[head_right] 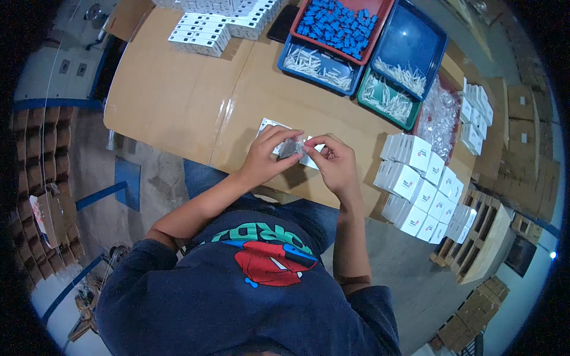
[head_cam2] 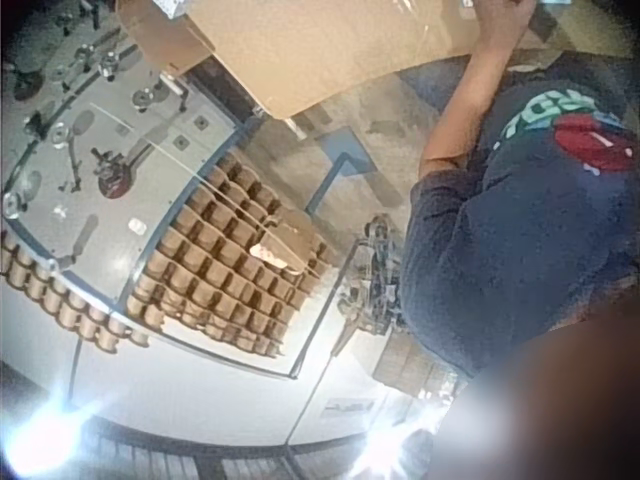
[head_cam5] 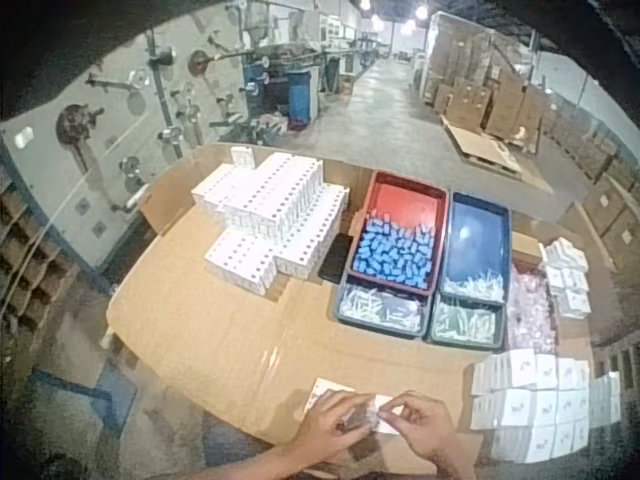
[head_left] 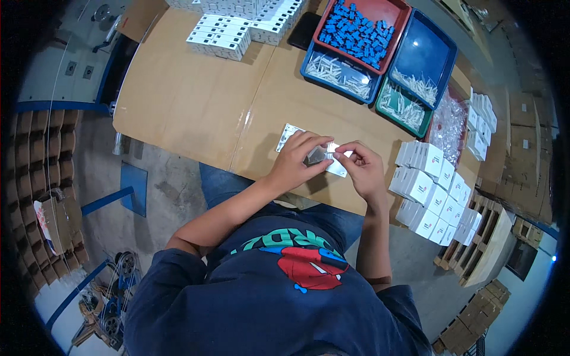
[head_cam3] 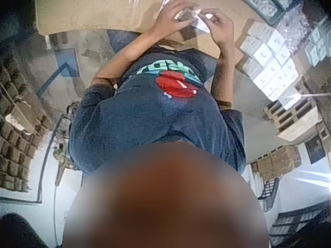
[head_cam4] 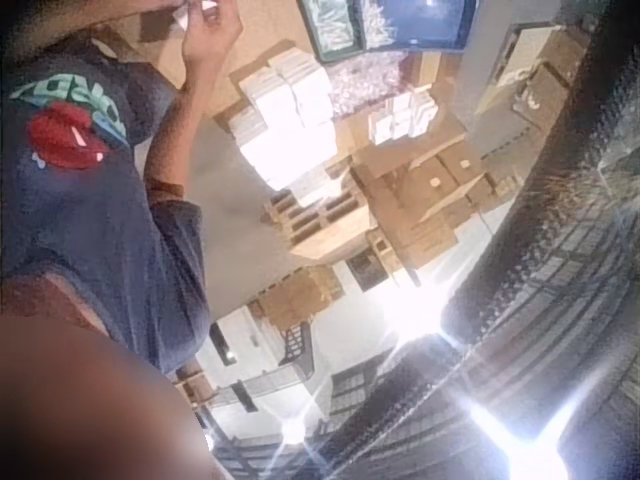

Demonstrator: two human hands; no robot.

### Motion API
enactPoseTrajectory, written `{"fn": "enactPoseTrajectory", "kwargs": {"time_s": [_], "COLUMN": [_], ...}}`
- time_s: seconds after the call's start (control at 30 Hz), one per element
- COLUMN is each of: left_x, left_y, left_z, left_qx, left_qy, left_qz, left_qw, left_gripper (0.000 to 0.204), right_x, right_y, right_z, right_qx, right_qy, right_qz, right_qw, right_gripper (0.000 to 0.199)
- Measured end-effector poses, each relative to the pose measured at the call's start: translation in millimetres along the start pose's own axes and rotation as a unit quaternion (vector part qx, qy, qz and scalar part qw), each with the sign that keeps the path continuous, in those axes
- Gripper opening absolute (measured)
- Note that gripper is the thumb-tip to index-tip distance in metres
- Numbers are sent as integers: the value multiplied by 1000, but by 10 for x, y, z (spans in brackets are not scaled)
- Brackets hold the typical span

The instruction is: Manually packaging small plastic parts into plastic bags and then into white boxes.

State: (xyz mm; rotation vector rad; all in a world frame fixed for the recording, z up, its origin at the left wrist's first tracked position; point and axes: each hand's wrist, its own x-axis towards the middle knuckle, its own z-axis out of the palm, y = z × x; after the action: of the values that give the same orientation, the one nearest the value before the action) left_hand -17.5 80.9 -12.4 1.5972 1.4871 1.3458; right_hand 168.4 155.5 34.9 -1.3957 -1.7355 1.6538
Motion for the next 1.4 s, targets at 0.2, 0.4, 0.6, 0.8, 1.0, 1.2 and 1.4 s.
{"fn": "enactPoseTrajectory", "kwargs": {"time_s": [0.2, 0.4, 0.6, 0.8, 1.0, 1.2, 1.4], "left_x": [-11, -39, -41, -47, -122, -155, -158], "left_y": [12, -20, -16, -116, -194, -169, -133], "left_z": [-44, -26, -45, 60, -40, -44, -52], "left_qx": [8, -19, -68, -106, -65, -56, -56], "left_qy": [3, 0, -74, -63, -57, -82, -89], "left_qz": [-11, -27, -29, -66, -130, -135, -151], "left_qw": [1000, 999, 995, 990, 988, 986, 983], "left_gripper": [42, 42, 42, 40, 41, 41, 44], "right_x": [43, -42, -41, -55, 187, 816, 1367], "right_y": [56, -116, -14, 81, 291, 759, 938], "right_z": [46, -3, -59, -64, -197, -1010, -1512], "right_qx": [-14, -37, -91, -82, 78, -173, -363], "right_qy": [-19, -56, -120, -78, -72, 204, 323], "right_qz": [-101, -111, -87, -111, -39, -23, 74], "right_qw": [995, 992, 985, 987, 994, 963, 871], "right_gripper": [14, 15, 17, 18, 23, 20, 23]}}
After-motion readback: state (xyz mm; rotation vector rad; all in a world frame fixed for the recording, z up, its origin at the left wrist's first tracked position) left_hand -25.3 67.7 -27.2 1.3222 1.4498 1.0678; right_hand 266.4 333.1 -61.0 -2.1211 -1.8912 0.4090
